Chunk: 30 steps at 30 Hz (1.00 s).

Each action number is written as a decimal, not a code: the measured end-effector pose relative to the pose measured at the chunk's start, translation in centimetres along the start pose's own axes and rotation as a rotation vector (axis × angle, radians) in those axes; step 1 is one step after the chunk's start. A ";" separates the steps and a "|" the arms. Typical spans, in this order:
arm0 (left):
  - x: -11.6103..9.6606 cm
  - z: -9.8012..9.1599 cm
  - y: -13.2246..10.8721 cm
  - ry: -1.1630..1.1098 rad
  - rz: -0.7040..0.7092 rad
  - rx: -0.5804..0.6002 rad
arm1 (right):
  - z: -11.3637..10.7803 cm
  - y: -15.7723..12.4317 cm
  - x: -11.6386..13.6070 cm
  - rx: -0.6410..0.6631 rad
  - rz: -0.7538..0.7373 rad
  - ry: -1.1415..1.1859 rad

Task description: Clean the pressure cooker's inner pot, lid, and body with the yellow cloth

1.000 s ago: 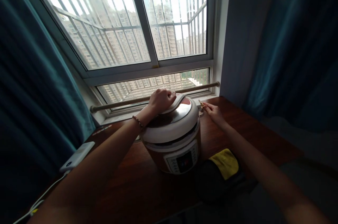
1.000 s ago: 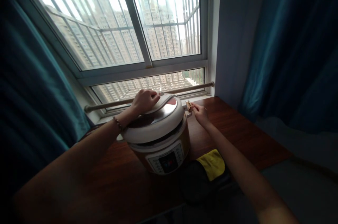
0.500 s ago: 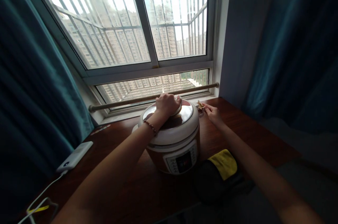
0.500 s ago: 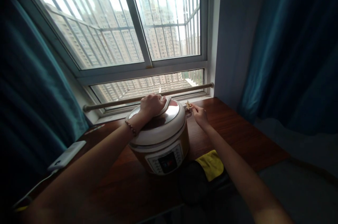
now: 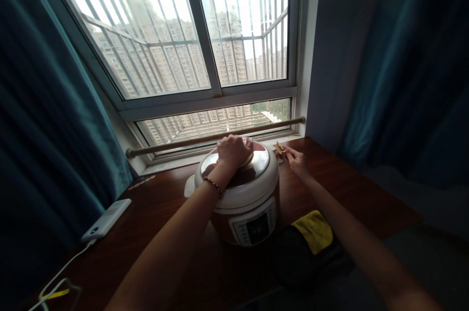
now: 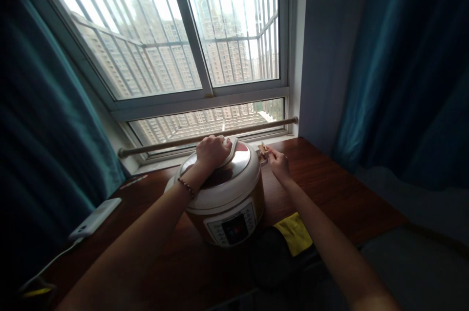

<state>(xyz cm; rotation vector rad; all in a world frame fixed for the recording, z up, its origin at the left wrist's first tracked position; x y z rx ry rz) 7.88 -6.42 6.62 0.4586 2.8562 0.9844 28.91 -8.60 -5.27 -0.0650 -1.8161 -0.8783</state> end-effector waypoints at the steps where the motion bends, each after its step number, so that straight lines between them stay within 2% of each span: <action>1: 0.0 0.0 0.1 -0.001 -0.002 0.006 | 0.0 -0.1 0.2 -0.005 -0.001 -0.005; 3: -0.2 -0.1 0.3 -0.004 -0.024 0.016 | 0.1 -0.3 0.6 -0.018 0.000 -0.017; 8: -1.2 0.1 0.9 -0.020 -0.227 0.057 | 0.3 -0.7 1.2 -0.048 0.016 -0.045; 10: -1.6 0.0 0.7 -0.017 -0.256 0.054 | 0.3 -0.7 1.3 -0.051 0.020 -0.054; 12: -1.6 -0.3 0.3 -0.020 -0.225 0.013 | 0.3 -0.7 1.4 -0.049 0.020 -0.064; 14: -1.0 -0.8 -0.4 -0.048 -0.137 -0.035 | 0.2 -0.8 1.6 -0.045 0.017 -0.076; 17: 1.0 -1.5 -1.6 -0.166 0.074 -0.057 | 0.1 -0.8 1.8 -0.039 0.005 -0.098; 20: 3.6 -1.6 -2.2 -0.332 0.225 -0.017 | 0.1 -0.7 2.0 -0.026 -0.017 -0.119; 24: 5.1 -1.1 -2.2 -0.433 0.192 0.012 | 0.2 -0.7 2.1 -0.012 -0.043 -0.153; 27: 4.7 -1.0 -2.1 -0.464 0.119 0.017 | 0.4 -1.0 2.4 0.011 -0.067 -0.172; 30: 4.5 -1.1 -2.4 -0.497 0.156 0.003 | 0.9 -1.4 3.1 0.089 -0.126 -0.169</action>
Point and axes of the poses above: each hand's wrist, its own y-axis towards the middle knuckle, its own z-axis out of the palm, x = y × z, the point moved 1 cm from there along y, towards the middle knuckle, and after that the axes turned 1 degree about -x, right-handed, at the moved point
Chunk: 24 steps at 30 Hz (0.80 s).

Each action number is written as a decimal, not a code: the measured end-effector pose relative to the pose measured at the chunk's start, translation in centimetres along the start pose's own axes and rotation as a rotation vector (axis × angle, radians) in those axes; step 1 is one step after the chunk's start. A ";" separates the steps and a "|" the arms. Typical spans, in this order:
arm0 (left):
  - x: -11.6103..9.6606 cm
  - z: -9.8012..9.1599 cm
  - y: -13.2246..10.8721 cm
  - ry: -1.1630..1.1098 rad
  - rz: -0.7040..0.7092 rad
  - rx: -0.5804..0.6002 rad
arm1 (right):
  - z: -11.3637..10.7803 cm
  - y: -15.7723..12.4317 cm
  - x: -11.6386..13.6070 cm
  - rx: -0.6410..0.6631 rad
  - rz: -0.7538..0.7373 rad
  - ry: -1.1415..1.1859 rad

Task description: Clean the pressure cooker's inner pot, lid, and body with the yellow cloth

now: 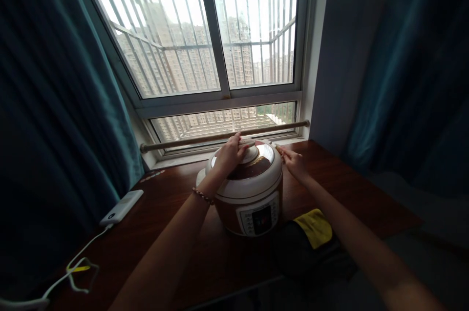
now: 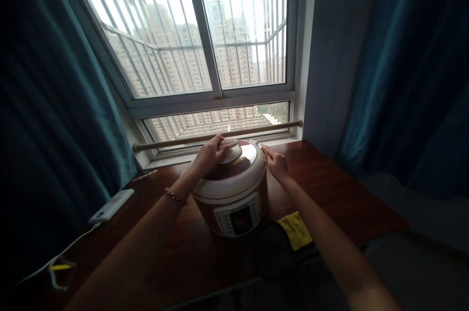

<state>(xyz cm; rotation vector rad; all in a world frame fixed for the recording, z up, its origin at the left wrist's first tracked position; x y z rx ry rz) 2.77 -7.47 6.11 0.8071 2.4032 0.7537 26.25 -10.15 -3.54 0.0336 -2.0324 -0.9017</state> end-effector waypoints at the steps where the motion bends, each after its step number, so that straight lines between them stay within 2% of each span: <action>1: 0.1 -0.1 -0.3 -0.005 0.007 -0.019 | 0.1 0.0 0.3 0.021 -0.019 0.003; 3: 1.0 -0.3 -1.5 -0.015 -0.047 -0.105 | 0.2 0.0 0.7 0.042 -0.031 0.011; 7: 4.4 -0.5 -5.5 -0.022 -0.372 -0.344 | -0.4 -0.8 0.9 0.055 -0.008 0.068; 10: 7.3 -0.1 -8.5 -0.028 -0.558 -0.392 | -1.1 -4.6 0.3 -0.016 0.006 0.033; 12: 8.7 0.4 -9.9 -0.058 -0.581 -0.378 | -1.6 -9.0 -0.6 -0.064 0.059 -0.048; 16: 10.2 1.5 -11.2 -0.132 -0.561 -0.386 | -1.5 -19.7 -3.5 0.016 0.203 -0.221; 18: 10.5 1.9 -11.4 -0.149 -0.557 -0.414 | -1.1 -23.8 -4.9 0.056 0.223 -0.307; 21: 10.8 2.4 -11.5 -0.161 -0.540 -0.446 | -0.9 -26.6 -6.1 0.109 0.203 -0.347; 24: 10.8 2.7 -11.5 -0.157 -0.520 -0.486 | -1.5 -26.1 -5.7 0.057 0.176 -0.314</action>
Point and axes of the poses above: each hand's wrist, its own y-axis towards the middle knuckle, its own z-axis out of the palm, x = y × z, the point moved 1 cm from there along y, towards the middle knuckle, and after that the axes turned 1 degree about -x, right-handed, at the moved point
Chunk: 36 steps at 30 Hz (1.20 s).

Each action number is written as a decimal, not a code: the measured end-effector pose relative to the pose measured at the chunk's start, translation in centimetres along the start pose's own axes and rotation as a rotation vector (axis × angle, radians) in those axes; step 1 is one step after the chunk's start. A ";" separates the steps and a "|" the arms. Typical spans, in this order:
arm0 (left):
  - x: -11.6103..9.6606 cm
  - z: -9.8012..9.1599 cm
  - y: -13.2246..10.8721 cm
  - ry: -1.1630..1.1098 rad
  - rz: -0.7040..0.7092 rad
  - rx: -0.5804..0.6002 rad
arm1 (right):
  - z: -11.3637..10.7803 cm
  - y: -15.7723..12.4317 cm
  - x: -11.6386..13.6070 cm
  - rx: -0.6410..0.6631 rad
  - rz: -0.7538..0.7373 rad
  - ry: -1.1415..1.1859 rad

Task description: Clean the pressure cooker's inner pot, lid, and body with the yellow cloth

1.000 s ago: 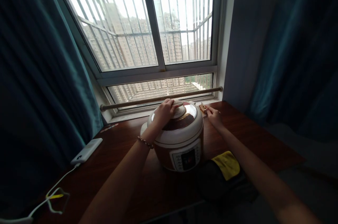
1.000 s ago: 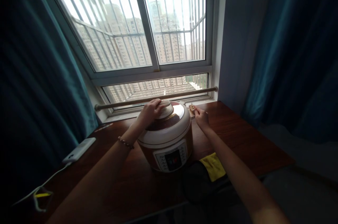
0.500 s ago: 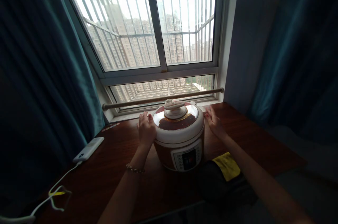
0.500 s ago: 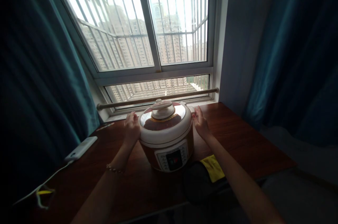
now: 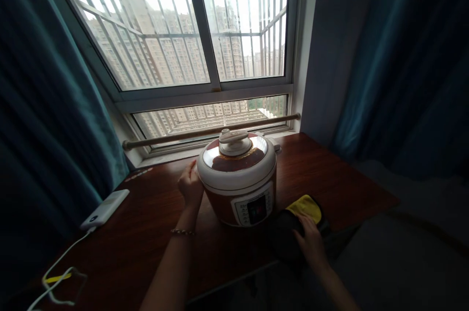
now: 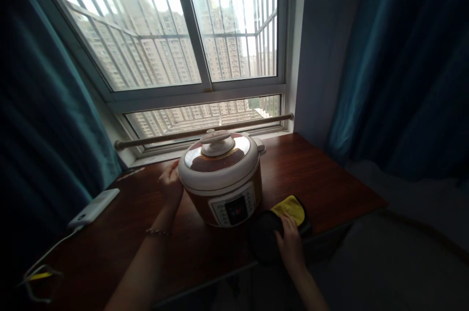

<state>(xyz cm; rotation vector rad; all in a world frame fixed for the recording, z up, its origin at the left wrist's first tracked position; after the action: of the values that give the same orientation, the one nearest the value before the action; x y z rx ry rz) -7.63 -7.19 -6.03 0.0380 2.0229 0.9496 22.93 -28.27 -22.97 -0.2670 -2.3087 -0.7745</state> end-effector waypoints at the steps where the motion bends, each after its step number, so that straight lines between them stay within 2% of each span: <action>1: 0.0 0.0 -0.1 -0.002 0.005 -0.009 | -0.5 0.4 0.4 -0.016 -0.007 0.014; 3: -0.1 0.1 -0.1 -0.008 0.012 -0.014 | -1.5 1.1 1.6 0.010 -0.050 0.039; 4: -0.2 0.1 -0.2 -0.013 0.013 -0.015 | -2.0 1.2 2.2 0.065 -0.089 0.047; 8: -0.6 0.0 -0.3 -0.020 0.005 -0.031 | -3.7 0.8 4.0 0.480 -0.234 0.052; 10: -0.7 0.0 -0.3 -0.015 0.004 -0.033 | -4.1 0.6 4.4 0.605 -0.224 0.059; 11: -0.7 0.0 -0.4 -0.013 0.004 -0.032 | -4.1 0.6 4.6 0.604 -0.204 0.069; 13: -0.8 -0.1 -0.4 -0.005 0.000 -0.029 | -3.7 0.7 4.9 0.505 -0.175 0.070; 16: -0.7 -0.1 -0.4 0.009 -0.012 -0.023 | -1.6 0.6 5.3 0.366 -0.173 -0.056; 20: -0.7 -0.1 -0.4 0.016 -0.023 -0.025 | 1.3 0.1 4.0 0.369 -0.164 -0.315; 23: -0.7 -0.1 -0.4 0.005 -0.017 -0.027 | 1.2 1.3 0.5 0.319 -0.105 -0.440; 28: -0.7 0.0 -0.4 -0.014 -0.010 -0.029 | -2.6 5.5 -7.8 0.228 0.030 -0.567; 30: -0.7 0.0 -0.4 -0.026 -0.004 -0.037 | -4.3 6.6 -9.8 0.215 0.082 -0.526; 32: -0.7 0.0 -0.4 -0.039 -0.002 -0.046 | -5.5 7.5 -10.0 0.187 0.148 -0.392; 34: -0.7 0.0 -0.4 -0.045 -0.010 -0.052 | -6.1 8.9 -8.3 0.139 0.258 -0.105; 36: -0.7 -0.1 -0.4 -0.049 -0.020 -0.050 | -5.9 11.2 -5.2 0.116 0.375 0.266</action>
<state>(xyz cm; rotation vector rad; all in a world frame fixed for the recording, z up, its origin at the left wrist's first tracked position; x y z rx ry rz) -7.12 -7.74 -5.75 0.0138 1.9504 0.9766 34.33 -22.73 -17.79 -0.4958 -1.9648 -0.4552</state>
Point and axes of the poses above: each hand's wrist, its own y-axis towards the middle knuckle, its own z-axis out of the palm, x = y × z, the point moved 1 cm from there along y, towards the middle knuckle, and after that the axes turned 1 degree about -x, right-handed, at the moved point
